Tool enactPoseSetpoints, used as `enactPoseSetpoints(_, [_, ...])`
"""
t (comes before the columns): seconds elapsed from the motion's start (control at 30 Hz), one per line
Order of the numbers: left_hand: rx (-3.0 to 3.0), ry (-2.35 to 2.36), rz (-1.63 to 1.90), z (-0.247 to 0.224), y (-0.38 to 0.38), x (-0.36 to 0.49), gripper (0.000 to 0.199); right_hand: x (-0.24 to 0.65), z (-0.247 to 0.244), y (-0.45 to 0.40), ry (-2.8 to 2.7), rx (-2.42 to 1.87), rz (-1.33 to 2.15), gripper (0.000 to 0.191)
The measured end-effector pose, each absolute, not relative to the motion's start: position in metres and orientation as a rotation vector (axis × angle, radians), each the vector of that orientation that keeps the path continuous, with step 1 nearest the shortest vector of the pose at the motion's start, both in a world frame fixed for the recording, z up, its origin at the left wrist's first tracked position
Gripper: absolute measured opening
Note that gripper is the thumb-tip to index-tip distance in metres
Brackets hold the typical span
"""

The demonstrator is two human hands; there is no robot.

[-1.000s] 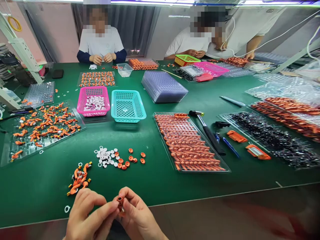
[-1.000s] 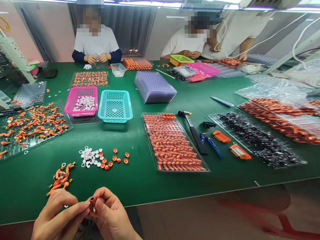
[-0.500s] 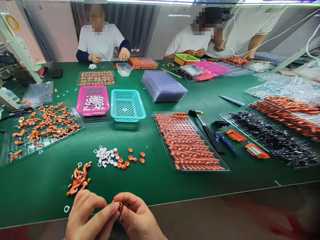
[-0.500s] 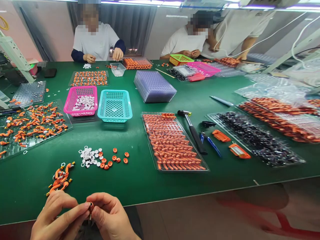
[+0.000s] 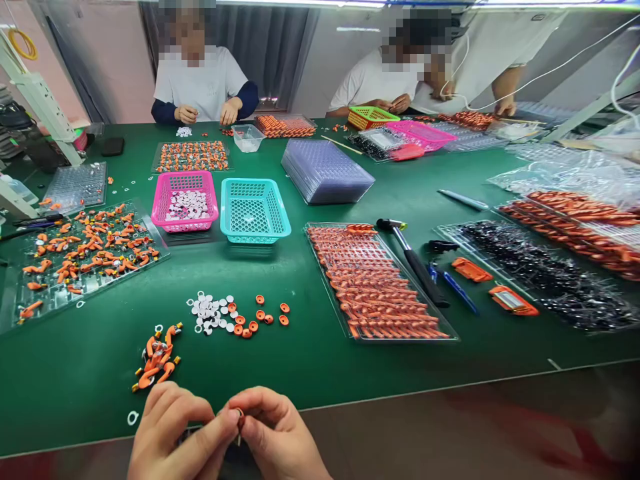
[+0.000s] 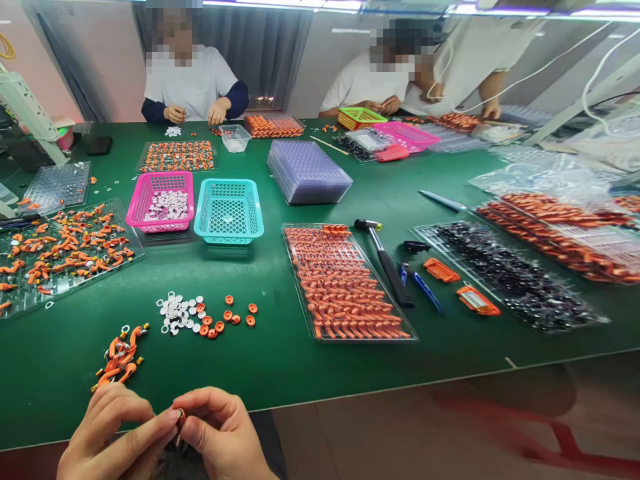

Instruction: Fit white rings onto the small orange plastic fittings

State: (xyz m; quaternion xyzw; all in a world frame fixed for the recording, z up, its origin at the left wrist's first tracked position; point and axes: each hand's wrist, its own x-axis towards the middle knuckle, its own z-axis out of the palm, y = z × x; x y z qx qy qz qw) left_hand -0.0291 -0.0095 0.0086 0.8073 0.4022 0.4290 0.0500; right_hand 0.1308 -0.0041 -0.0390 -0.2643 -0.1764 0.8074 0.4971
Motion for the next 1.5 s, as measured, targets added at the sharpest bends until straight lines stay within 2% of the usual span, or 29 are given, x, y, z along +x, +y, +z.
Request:
enactPoseSetpoints(0.4, [2.544,1.264,1.171,0.022,-0.008,-0.029,0.023,0.132,-0.043,-0.007,-0.526,-0.758,1.856,0.018])
enactPoseSetpoints(0.87, [2.387,1.374,1.308,0.017,-0.013,-0.026,0.019,0.128,-0.030,-0.005,-0.303,-0.646,1.987,0.025])
enactPoseSetpoints(1.13, [2.451,1.357,1.250,0.016,-0.012,-0.029,0.027,0.123,-0.050,-0.008,-0.364,-0.657,1.934,0.028])
enactPoseSetpoints(1.23, [2.445,1.303,1.193,0.017,-0.011,-0.031,0.029,0.128,-0.042,-0.006,-0.455,-0.696,1.912,0.022])
enactPoseSetpoints(1.33, [2.351,1.286,1.135,0.017,-0.008,-0.033,0.018,0.136,-0.029,0.000,-0.560,-0.672,1.885,0.018])
enactPoseSetpoints(1.4, [2.296,1.262,1.109,0.016,-0.006,-0.035,0.014,0.141,-0.022,0.004,-0.609,-0.658,1.925,0.018])
enactPoseSetpoints(1.5, [2.296,1.153,1.059,0.016,-0.001,-0.036,0.019,0.148,-0.015,0.010,-0.645,-0.677,2.029,0.023])
